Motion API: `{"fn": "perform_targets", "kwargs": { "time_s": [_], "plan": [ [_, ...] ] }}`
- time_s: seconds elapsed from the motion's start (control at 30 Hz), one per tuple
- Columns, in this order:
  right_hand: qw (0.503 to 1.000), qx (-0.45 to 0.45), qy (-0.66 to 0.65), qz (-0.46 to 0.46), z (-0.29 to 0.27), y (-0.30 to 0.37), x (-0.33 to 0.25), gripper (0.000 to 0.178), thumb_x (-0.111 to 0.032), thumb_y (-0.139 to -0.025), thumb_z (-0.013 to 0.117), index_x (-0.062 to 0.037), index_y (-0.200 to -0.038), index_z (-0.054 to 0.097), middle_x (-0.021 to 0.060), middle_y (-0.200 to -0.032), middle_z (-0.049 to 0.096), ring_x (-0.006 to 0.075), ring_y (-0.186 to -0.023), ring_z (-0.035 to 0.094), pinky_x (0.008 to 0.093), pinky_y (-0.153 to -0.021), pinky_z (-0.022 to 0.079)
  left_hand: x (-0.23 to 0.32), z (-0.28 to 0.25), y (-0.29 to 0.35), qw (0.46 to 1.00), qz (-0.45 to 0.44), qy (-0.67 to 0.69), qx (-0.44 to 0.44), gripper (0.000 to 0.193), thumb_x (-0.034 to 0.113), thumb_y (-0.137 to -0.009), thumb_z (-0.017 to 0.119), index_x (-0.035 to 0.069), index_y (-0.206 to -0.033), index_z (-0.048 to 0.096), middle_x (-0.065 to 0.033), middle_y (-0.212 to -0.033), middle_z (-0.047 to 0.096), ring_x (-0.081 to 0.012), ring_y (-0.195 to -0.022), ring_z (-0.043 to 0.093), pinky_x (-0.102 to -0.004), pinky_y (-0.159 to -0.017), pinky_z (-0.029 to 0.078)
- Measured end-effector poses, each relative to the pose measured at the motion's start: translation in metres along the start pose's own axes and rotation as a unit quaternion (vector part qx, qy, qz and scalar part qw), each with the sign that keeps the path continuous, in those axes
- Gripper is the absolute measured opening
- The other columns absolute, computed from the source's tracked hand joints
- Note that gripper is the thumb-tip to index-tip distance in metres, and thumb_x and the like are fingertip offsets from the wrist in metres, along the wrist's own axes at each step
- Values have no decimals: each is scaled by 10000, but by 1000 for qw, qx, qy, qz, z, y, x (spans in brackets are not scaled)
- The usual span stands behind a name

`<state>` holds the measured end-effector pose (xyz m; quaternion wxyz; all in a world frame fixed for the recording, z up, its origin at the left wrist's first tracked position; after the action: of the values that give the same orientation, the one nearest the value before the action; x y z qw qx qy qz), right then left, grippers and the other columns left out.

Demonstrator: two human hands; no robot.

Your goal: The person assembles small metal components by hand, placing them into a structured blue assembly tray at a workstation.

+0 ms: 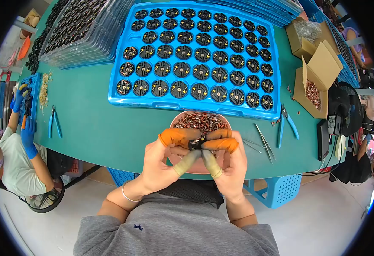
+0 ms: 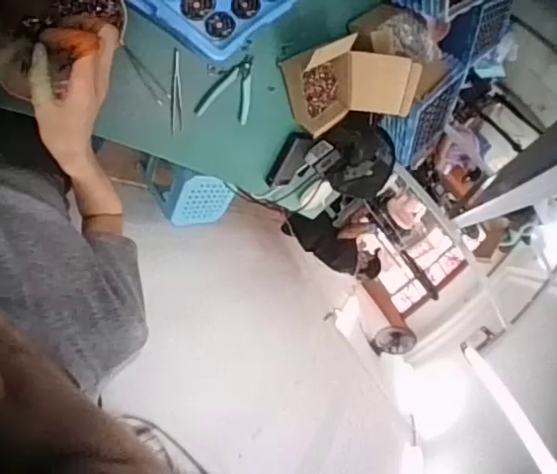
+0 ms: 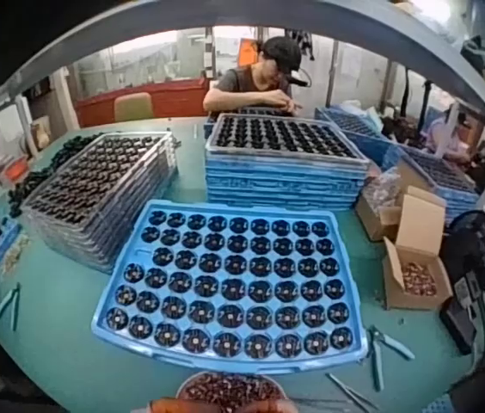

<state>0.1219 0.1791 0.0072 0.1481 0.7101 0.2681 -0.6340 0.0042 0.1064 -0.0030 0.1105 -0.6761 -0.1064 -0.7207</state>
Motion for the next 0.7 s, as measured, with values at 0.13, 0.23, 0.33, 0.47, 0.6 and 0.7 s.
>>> {"fn": "perform_targets", "kwargs": {
  "time_s": [0.13, 0.23, 0.33, 0.47, 0.6, 0.7],
  "plan": [
    [995, -10, 94, -44, 2, -3, -14, 192, 0, -759, 715, 0, -924, 618, 99, -978, 587, 196, -849, 592, 295, -718, 488, -7, -5, -2, 996, -5, 67, 56, 369, -54, -841, 618, -40, -1183, 482, -132, -1160, 571, -202, -1002, 616, -307, -800, 573],
    [991, 15, 123, -48, -3, 0, -16, 212, -10, -731, 739, -12, -913, 630, 92, -927, 615, 204, -825, 601, 289, -702, 485, -8, -7, -2, 994, -14, 82, 75, 342, -42, -849, 618, -38, -1165, 486, -132, -1148, 573, -202, -993, 620, -301, -791, 574],
    [988, 18, 141, -55, -3, 2, -17, 215, -13, -731, 741, -7, -914, 627, 98, -935, 607, 204, -809, 604, 293, -700, 486, -8, -7, -2, 993, -13, 83, 79, 346, -39, -849, 623, -37, -1165, 482, -135, -1140, 576, -203, -994, 620, -301, -794, 572],
    [983, 9, 170, -68, -3, 3, -16, 220, -21, -727, 747, -2, -905, 620, 101, -925, 602, 208, -812, 605, 291, -696, 487, -8, -7, 1, 994, -13, 71, 79, 349, -37, -849, 626, -37, -1164, 477, -131, -1127, 583, -208, -984, 624, -308, -802, 570],
    [979, 11, 183, -91, -2, 3, -19, 224, -11, -719, 750, -3, -898, 615, 105, -913, 593, 212, -797, 609, 291, -673, 491, -8, -4, 1, 992, -35, 83, 83, 365, -74, -826, 620, -47, -1161, 478, -126, -1105, 581, -180, -969, 613, -296, -806, 551],
    [978, 8, 187, -95, -1, 2, -21, 225, 1, -712, 750, -8, -895, 618, 103, -911, 592, 213, -786, 609, 294, -663, 492, -7, -3, 0, 994, -32, 67, 80, 364, -76, -823, 621, -49, -1157, 480, -130, -1106, 582, -182, -972, 613, -293, -794, 555]
  ]
}}
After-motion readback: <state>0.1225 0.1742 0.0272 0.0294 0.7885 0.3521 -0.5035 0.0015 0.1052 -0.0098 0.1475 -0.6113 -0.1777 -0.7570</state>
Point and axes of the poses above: each hand's wrist, its own y-axis away from the middle knuckle, its own z-axis out of the palm, x = y × z, the point moved 10 cm from there along -y, towards the middle knuckle
